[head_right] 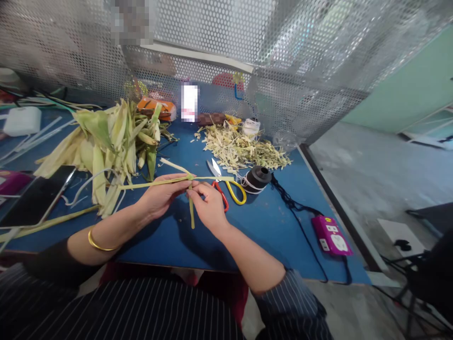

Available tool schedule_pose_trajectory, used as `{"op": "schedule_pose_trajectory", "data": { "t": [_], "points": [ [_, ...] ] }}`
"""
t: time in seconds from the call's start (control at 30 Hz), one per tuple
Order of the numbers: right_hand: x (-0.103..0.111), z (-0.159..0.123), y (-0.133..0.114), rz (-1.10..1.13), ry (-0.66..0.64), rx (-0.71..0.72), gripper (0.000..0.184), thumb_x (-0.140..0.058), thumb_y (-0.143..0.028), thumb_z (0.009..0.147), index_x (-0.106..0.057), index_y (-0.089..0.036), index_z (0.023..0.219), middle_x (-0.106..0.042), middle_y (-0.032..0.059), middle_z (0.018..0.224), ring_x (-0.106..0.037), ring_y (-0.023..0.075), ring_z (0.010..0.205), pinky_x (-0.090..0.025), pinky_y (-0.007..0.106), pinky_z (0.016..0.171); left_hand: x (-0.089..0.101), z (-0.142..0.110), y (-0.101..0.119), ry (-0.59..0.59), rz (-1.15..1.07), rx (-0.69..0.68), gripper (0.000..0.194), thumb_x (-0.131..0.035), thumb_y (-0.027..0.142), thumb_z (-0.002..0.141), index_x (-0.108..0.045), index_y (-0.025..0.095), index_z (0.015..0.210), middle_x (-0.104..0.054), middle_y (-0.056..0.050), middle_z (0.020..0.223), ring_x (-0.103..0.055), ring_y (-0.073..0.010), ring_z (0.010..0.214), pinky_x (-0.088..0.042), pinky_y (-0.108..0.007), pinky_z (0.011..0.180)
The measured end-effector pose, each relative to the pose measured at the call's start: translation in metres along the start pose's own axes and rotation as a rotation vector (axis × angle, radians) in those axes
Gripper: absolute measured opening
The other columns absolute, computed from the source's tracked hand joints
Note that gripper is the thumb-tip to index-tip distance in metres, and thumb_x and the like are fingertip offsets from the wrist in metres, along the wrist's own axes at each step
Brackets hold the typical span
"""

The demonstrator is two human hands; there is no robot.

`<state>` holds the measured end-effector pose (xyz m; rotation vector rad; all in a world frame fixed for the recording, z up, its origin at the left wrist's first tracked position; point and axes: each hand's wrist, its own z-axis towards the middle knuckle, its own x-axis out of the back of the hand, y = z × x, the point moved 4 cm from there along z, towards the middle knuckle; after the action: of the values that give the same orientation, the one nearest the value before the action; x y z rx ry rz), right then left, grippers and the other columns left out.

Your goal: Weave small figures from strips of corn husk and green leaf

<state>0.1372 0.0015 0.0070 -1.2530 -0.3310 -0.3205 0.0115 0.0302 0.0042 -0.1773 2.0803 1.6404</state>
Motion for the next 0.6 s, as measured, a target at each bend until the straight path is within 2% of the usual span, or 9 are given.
{"op": "schedule_pose_trajectory", "data": {
  "t": [0.17,0.37,0.5,0.6],
  "points": [
    [0.005,-0.002,-0.005,0.026,-0.038,0.058,0.018,-0.054,-0.023,0.084,-0.063,-0.02,0.068,-0.062,0.0022,0.078,-0.058,0.0156,0.08,-0.044,0.029,0.079,-0.002,0.0,0.0,-0.034,-0.008,-0.012,0.019,-0.076,0.017,0.064,-0.075,0.013,0.083,-0.073,-0.008,0.083,-0.065,-0.0134,0.075,-0.048,-0.024,0.072],
    [0.003,-0.002,-0.009,0.011,-0.073,0.083,0.017,-0.055,-0.022,0.084,-0.062,-0.02,0.068,-0.062,0.0023,0.08,-0.058,0.0159,0.08,-0.044,0.029,0.078,0.001,0.0,0.0,-0.029,-0.006,0.022,0.017,-0.076,0.015,0.063,-0.074,0.012,0.08,-0.072,-0.007,0.079,-0.062,-0.0118,0.069,-0.047,-0.024,0.068],
    [0.004,-0.006,-0.014,-0.144,-0.1,0.103,0.024,-0.049,-0.03,0.089,-0.059,-0.02,0.068,-0.057,0.0016,0.072,-0.055,0.0146,0.071,-0.043,0.028,0.069,0.002,0.0,0.005,-0.007,-0.028,0.058,0.014,-0.075,0.015,0.064,-0.071,0.012,0.077,-0.07,-0.004,0.076,-0.062,-0.012,0.071,-0.048,-0.024,0.07],
    [0.011,-0.01,-0.022,-0.325,-0.021,0.235,0.026,-0.048,-0.034,0.09,-0.056,-0.021,0.069,-0.057,0.0031,0.073,-0.053,0.0147,0.069,-0.042,0.028,0.068,0.003,0.0,0.008,0.021,0.007,0.096,0.014,-0.074,0.018,0.065,-0.07,0.013,0.078,-0.067,-0.002,0.069,-0.061,-0.0106,0.068,-0.047,-0.023,0.067]
  ]
}}
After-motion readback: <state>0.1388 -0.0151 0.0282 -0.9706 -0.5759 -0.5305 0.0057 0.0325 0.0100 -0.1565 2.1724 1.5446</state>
